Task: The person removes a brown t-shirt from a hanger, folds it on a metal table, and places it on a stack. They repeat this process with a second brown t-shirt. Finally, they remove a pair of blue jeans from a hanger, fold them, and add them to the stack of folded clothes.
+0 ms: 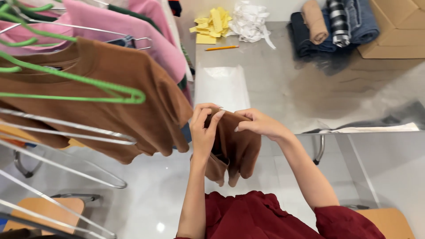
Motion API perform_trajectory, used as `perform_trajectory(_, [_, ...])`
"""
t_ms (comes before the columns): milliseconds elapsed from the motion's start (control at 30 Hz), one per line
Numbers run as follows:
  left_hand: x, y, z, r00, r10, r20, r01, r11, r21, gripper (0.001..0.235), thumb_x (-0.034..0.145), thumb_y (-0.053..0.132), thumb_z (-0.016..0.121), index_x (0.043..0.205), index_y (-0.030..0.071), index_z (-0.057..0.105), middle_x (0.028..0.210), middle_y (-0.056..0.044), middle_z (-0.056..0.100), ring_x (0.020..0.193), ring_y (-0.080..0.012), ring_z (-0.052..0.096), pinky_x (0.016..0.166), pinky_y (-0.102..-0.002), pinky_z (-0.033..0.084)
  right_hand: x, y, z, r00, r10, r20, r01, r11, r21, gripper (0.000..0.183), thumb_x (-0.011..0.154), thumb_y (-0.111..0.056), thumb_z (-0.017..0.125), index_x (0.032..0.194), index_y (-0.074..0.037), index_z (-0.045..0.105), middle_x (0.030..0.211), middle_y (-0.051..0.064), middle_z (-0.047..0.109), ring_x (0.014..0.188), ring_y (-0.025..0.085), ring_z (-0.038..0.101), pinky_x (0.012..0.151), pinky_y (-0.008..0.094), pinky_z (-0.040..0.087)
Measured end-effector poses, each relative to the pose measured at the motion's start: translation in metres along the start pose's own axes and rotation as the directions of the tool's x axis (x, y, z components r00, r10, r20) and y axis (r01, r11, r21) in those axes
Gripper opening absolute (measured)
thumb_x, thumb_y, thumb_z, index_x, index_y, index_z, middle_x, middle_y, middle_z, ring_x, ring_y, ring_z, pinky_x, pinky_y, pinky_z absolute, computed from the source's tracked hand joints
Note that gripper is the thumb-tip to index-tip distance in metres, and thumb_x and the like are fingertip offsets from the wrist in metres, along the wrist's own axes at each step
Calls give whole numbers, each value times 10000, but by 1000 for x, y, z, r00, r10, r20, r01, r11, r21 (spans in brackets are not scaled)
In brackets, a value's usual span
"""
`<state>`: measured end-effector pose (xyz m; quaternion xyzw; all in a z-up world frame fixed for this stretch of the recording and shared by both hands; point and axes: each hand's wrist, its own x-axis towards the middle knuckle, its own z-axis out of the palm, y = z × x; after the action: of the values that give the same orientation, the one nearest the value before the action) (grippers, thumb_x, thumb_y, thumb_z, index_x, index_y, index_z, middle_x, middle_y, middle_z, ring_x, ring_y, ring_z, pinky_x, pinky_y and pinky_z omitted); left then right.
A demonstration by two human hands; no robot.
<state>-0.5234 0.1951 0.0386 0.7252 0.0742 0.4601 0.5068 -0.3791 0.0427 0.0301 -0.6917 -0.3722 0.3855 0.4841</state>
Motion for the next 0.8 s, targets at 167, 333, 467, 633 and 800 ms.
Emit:
perform_trajectory(167, [-6, 21, 51, 996, -14, 86, 20, 997, -74, 240, 945, 214, 746, 790, 89, 611, 945, 0, 667, 865, -185, 674, 827, -305, 517, -47, -13, -43, 998, 11, -67, -8, 999, 54, 140, 816, -92, 714, 821, -76, 575, 707, 3, 563, 689, 121, 517, 679, 284, 442])
perform_trajectory(333, [-18, 31, 117, 975, 0, 224, 30, 991, -131, 239, 936, 195, 757, 799, 74, 604, 908, -31, 630, 808, -189, 632, 786, -318, 519, -110, -30, -88, 992, 56, -116, -62, 997, -50, 229, 830, -118, 764, 848, -94, 537, 709, -3, 523, 656, 126, 476, 648, 271, 395])
perform_trajectory(467, [-45, 40, 189, 927, -56, 371, 164, 950, -265, 414, 881, 207, 822, 853, 129, 416, 923, -23, 556, 829, -158, 537, 812, -301, 443, -160, -11, -142, 946, 12, -325, -51, 992, -113, 248, 767, -1, 775, 827, -115, 563, 640, -25, 536, 636, 103, 444, 620, 263, 365])
perform_trajectory(633, [-68, 69, 260, 868, -125, 482, 232, 958, -170, 612, 849, 115, 835, 1106, 150, 281, 807, -3, 513, 748, -191, 554, 819, -345, 483, -217, 16, -187, 817, -122, -564, -25, 969, -246, 267, 749, 13, 793, 808, -122, 570, 567, 9, 493, 549, 103, 438, 573, 240, 369])
perform_trajectory(800, [-106, 21, 334, 793, -229, 565, 111, 966, 235, 349, 758, 59, 735, 909, 147, 433, 845, -108, 529, 888, -399, 615, 778, -497, 495, -271, 54, -228, 689, -463, -558, 5, 773, -635, 264, 716, 70, 728, 708, -155, 590, 508, 1, 438, 503, 169, 505, 560, 257, 422])
